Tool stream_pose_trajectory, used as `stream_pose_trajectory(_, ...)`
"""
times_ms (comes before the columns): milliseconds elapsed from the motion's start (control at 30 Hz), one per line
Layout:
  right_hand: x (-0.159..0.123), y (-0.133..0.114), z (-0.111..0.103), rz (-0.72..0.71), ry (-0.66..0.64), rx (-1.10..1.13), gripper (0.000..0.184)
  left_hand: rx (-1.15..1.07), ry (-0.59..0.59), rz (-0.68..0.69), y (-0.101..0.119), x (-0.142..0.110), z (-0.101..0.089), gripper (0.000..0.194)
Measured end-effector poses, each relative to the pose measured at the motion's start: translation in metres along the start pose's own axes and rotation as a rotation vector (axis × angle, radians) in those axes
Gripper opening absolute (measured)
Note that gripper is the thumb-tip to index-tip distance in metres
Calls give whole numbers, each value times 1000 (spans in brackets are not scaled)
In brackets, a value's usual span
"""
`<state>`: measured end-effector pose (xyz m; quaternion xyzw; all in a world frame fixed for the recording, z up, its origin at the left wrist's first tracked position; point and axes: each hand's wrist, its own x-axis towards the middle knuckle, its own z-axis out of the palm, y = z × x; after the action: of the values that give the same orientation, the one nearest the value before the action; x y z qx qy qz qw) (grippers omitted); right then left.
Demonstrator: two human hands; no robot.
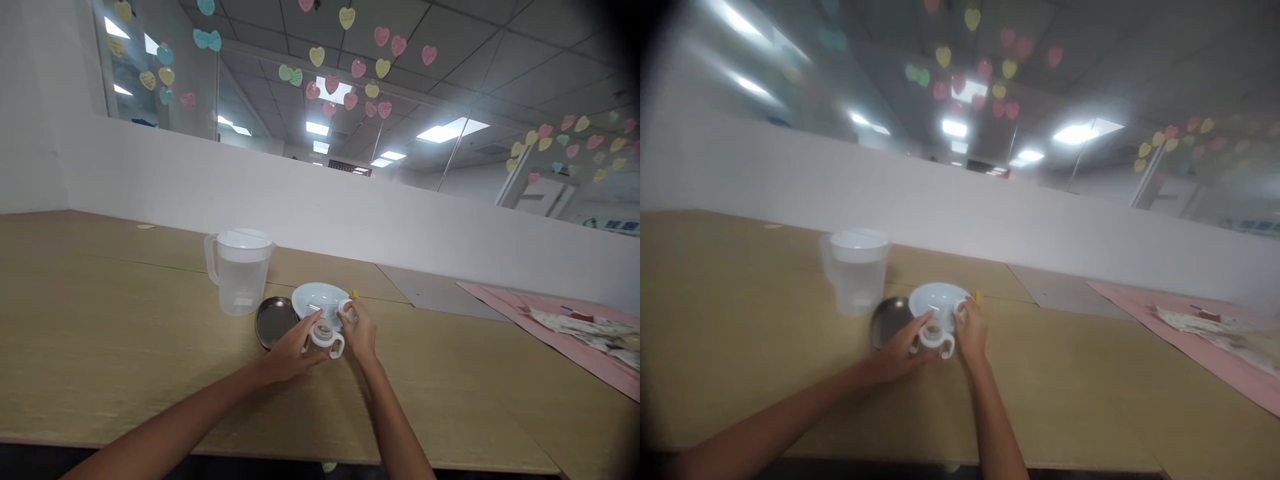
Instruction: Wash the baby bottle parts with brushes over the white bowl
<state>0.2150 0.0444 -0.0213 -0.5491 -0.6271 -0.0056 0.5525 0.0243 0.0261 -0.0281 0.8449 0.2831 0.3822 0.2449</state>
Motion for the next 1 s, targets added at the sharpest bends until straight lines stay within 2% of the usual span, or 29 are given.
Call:
stream_pose_trajectory(100,-1,1,0,-13,-18,-1,13,3,4,6,0,0,0,73)
stream_pose_trajectory(200,-2,1,0,-24,-39,-26,25,4,-5,9,1,0,-1,72)
stream_pose_trajectory(333,-2,-1,0,-136,-84,-27,45,-1,-12,15,3,0,-2,72)
stream_pose_trajectory(433,-1,0,1,-155,-116,-35,56,-4,-7,19,4,0,-2,71)
stream_pose_trajectory(633,-1,1,1,-172,-143,-128,59,15,-11,26,4,1,-3,71)
stream_pose_trajectory(833,-3,-1,4,-48,-50,-134,61,20,-21,16,4,0,-3,71)
stream_pose_trajectory(1000,-2,5,5,94,-94,-163,62,42,-23,23,3,1,-3,71)
